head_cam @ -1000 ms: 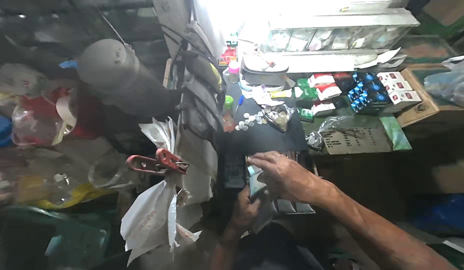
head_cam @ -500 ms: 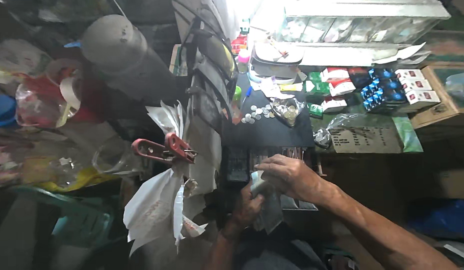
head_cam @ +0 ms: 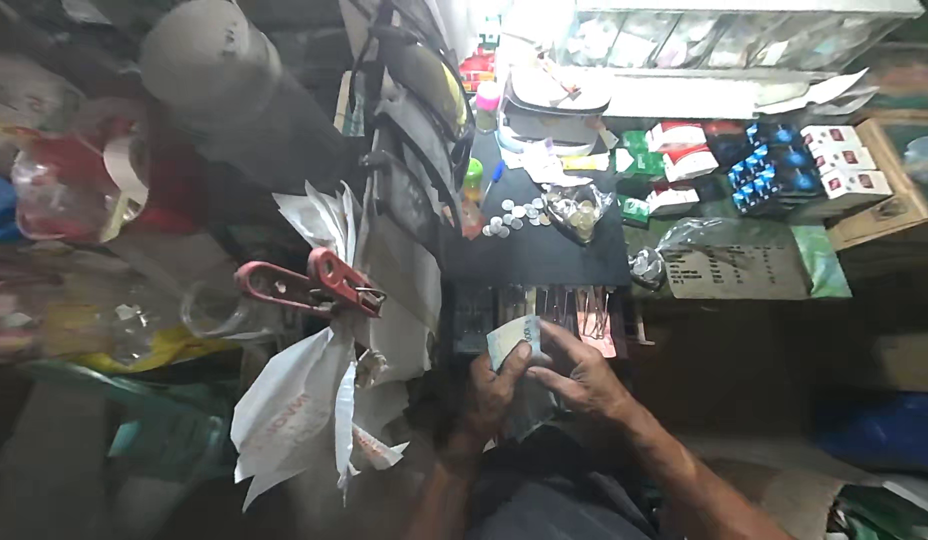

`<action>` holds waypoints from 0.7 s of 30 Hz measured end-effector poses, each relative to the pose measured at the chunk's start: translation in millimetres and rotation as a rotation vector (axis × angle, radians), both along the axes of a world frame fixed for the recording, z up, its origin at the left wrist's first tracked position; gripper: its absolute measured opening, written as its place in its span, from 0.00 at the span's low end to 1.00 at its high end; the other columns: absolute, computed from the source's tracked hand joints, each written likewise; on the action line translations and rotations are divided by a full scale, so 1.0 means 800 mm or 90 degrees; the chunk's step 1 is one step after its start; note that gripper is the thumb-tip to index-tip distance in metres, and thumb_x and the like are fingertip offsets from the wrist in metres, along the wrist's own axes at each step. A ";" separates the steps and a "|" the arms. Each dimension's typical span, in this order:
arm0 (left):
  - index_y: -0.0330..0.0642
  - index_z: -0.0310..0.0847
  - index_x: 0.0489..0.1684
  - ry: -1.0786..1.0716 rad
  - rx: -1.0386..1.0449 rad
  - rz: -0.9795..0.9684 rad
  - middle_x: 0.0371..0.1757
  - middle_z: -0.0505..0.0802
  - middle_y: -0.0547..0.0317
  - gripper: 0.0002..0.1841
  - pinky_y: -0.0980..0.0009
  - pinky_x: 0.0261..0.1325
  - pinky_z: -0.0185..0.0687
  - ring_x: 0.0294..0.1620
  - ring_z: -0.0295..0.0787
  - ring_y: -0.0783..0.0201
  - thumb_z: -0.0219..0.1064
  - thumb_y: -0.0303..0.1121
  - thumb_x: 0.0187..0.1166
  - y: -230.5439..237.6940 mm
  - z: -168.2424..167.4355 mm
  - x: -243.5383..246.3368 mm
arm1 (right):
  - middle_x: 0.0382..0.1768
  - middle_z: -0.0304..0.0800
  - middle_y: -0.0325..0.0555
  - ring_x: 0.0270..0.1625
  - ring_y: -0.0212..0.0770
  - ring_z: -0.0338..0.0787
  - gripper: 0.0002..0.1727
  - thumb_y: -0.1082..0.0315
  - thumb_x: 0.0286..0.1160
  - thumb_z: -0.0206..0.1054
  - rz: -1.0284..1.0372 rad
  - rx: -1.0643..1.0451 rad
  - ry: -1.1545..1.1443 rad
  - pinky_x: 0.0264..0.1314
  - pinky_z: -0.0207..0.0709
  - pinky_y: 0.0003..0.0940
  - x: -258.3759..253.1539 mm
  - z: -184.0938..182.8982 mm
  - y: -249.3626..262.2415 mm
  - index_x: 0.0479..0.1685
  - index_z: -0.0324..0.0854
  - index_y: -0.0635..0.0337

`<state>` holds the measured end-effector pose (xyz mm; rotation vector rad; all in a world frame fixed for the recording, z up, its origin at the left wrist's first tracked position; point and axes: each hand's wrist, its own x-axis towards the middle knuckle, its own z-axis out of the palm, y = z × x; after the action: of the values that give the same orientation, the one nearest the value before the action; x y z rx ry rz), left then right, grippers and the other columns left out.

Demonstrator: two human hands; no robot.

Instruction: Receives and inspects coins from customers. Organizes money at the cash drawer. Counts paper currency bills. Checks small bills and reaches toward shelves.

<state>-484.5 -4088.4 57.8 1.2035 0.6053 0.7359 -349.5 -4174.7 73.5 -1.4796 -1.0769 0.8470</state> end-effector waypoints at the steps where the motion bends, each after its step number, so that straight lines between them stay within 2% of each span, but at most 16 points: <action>1: 0.26 0.83 0.49 -0.012 0.009 0.001 0.41 0.96 0.61 0.10 0.73 0.58 0.90 0.45 0.94 0.75 0.62 0.26 0.83 -0.003 0.000 0.002 | 0.61 0.91 0.50 0.58 0.29 0.92 0.29 0.74 0.76 0.69 -0.043 0.030 0.021 0.64 0.87 0.25 -0.010 -0.005 0.002 0.75 0.70 0.80; 3: 0.24 0.83 0.50 -0.031 0.020 0.004 0.42 0.96 0.62 0.10 0.75 0.59 0.89 0.47 0.92 0.77 0.63 0.25 0.82 -0.007 0.000 0.004 | 0.57 0.93 0.47 0.54 0.25 0.93 0.24 0.77 0.78 0.65 -0.111 0.069 0.047 0.61 0.87 0.22 -0.023 -0.009 0.006 0.71 0.73 0.81; 7: 0.26 0.83 0.49 -0.035 0.018 0.009 0.42 0.95 0.63 0.09 0.76 0.57 0.88 0.46 0.92 0.78 0.60 0.25 0.83 -0.008 0.003 0.004 | 0.50 0.95 0.43 0.47 0.21 0.92 0.22 0.76 0.80 0.63 -0.172 0.100 0.042 0.55 0.87 0.19 -0.035 -0.011 0.011 0.70 0.74 0.82; 9: 0.27 0.84 0.48 -0.033 0.038 0.027 0.41 0.95 0.64 0.09 0.77 0.58 0.88 0.46 0.91 0.79 0.58 0.24 0.84 -0.009 0.006 0.005 | 0.54 0.94 0.48 0.51 0.22 0.92 0.22 0.75 0.80 0.64 -0.199 0.109 0.018 0.59 0.86 0.19 -0.042 -0.012 0.013 0.70 0.75 0.83; 12: 0.30 0.86 0.43 -0.072 0.071 0.051 0.40 0.95 0.65 0.09 0.76 0.58 0.87 0.46 0.91 0.78 0.58 0.22 0.83 -0.010 0.010 0.004 | 0.69 0.85 0.63 0.70 0.35 0.87 0.27 0.71 0.83 0.61 -0.209 0.105 -0.057 0.76 0.78 0.27 -0.048 -0.012 0.014 0.76 0.70 0.83; 13: 0.29 0.85 0.48 -0.101 0.081 0.043 0.44 0.95 0.63 0.09 0.74 0.62 0.87 0.49 0.91 0.76 0.57 0.23 0.84 -0.009 0.010 0.003 | 0.73 0.82 0.65 0.75 0.38 0.84 0.29 0.70 0.84 0.60 -0.206 0.102 -0.073 0.81 0.75 0.29 -0.051 -0.010 0.013 0.78 0.67 0.83; 15: 0.22 0.76 0.66 -0.156 0.104 0.008 0.63 0.91 0.51 0.16 0.69 0.73 0.81 0.65 0.87 0.69 0.56 0.25 0.86 -0.004 0.012 0.002 | 0.75 0.78 0.67 0.79 0.40 0.81 0.29 0.67 0.87 0.58 -0.202 0.107 -0.095 0.83 0.72 0.30 -0.056 -0.005 0.009 0.78 0.66 0.84; 17: 0.16 0.65 0.75 -0.173 0.119 -0.026 0.75 0.80 0.37 0.24 0.63 0.79 0.76 0.75 0.79 0.58 0.55 0.26 0.86 0.001 0.012 0.001 | 0.75 0.79 0.68 0.79 0.42 0.81 0.25 0.69 0.86 0.59 -0.199 0.126 -0.103 0.83 0.73 0.32 -0.059 -0.001 0.004 0.73 0.73 0.82; 19: 0.15 0.63 0.76 -0.173 0.121 -0.033 0.79 0.76 0.33 0.26 0.60 0.83 0.72 0.81 0.73 0.52 0.56 0.28 0.85 0.006 0.013 -0.002 | 0.66 0.87 0.58 0.71 0.36 0.86 0.18 0.71 0.84 0.62 -0.192 0.144 -0.084 0.77 0.79 0.29 -0.062 0.003 -0.001 0.64 0.82 0.77; 21: 0.16 0.67 0.74 -0.198 0.126 -0.051 0.79 0.77 0.32 0.25 0.57 0.86 0.69 0.84 0.71 0.49 0.57 0.29 0.86 0.012 0.015 -0.006 | 0.50 0.95 0.40 0.54 0.24 0.92 0.12 0.71 0.83 0.63 -0.159 0.118 -0.015 0.62 0.87 0.22 -0.063 0.012 -0.005 0.54 0.86 0.69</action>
<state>-489.1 -4078.4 69.9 1.2542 0.2299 0.9090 -400.2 -4178.8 82.8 -1.4344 -0.9377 0.5411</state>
